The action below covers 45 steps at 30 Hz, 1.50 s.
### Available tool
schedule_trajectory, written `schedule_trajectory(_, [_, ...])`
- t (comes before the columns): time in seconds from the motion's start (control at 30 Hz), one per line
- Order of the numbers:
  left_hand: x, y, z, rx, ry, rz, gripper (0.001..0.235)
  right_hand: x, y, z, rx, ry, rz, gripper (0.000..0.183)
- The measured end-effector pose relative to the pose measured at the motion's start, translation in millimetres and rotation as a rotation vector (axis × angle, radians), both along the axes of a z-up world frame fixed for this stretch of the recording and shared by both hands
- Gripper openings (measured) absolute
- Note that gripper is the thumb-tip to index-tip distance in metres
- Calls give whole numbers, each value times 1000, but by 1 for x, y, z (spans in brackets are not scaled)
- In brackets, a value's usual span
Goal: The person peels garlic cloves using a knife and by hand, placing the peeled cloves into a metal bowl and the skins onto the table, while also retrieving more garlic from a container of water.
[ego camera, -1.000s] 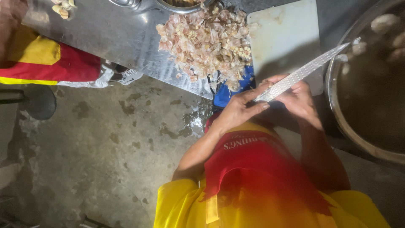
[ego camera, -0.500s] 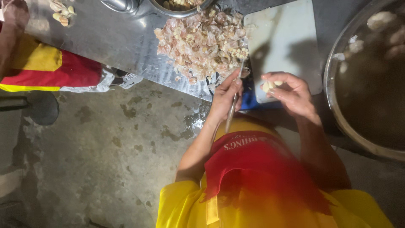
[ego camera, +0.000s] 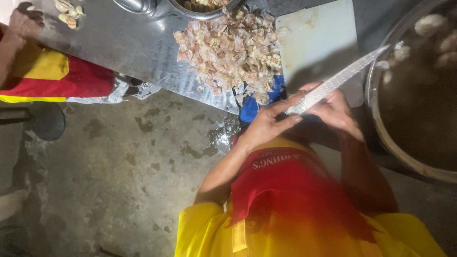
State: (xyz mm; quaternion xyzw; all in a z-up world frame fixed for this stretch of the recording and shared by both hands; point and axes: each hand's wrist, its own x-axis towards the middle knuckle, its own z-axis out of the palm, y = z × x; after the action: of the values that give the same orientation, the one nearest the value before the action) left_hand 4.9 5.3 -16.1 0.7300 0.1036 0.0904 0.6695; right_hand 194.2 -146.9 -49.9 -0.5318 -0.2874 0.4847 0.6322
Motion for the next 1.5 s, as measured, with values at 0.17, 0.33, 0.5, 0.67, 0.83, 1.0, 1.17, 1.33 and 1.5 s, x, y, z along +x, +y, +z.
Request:
schedule_trajectory(0.17, [-2,10,-4,-624,243,229,54,-5,7,10,80,-142,82,35])
schedule_trajectory(0.33, [2,39,-36,-774,112,469,50,-11,12,21,-97,4,-65,37])
schedule_trajectory(0.5, [-9,39,-69,-781,232,567,52,-10,51,-8,-224,-152,-110,26])
schedule_trajectory(0.67, [-8,28,-66,-750,269,584,50,16,150,-12,135,-106,-248,78])
schedule_trajectory(0.83, [-5,32,-48,-761,311,583,55,9,155,27,311,-269,-486,80])
schedule_trajectory(1.0, [-4,50,-62,-1039,229,488,45,25,31,40,-141,-662,-654,39])
schedule_trajectory(1.17, [7,60,-6,-1039,77,500,40,71,-132,18,-867,-1214,-659,42])
schedule_trajectory(1.33, [33,45,24,-1157,238,625,42,93,-189,-24,-1094,-1181,-482,55])
schedule_trajectory(1.5, [30,25,-39,-451,286,225,54,88,-173,-40,-1177,-966,-249,54])
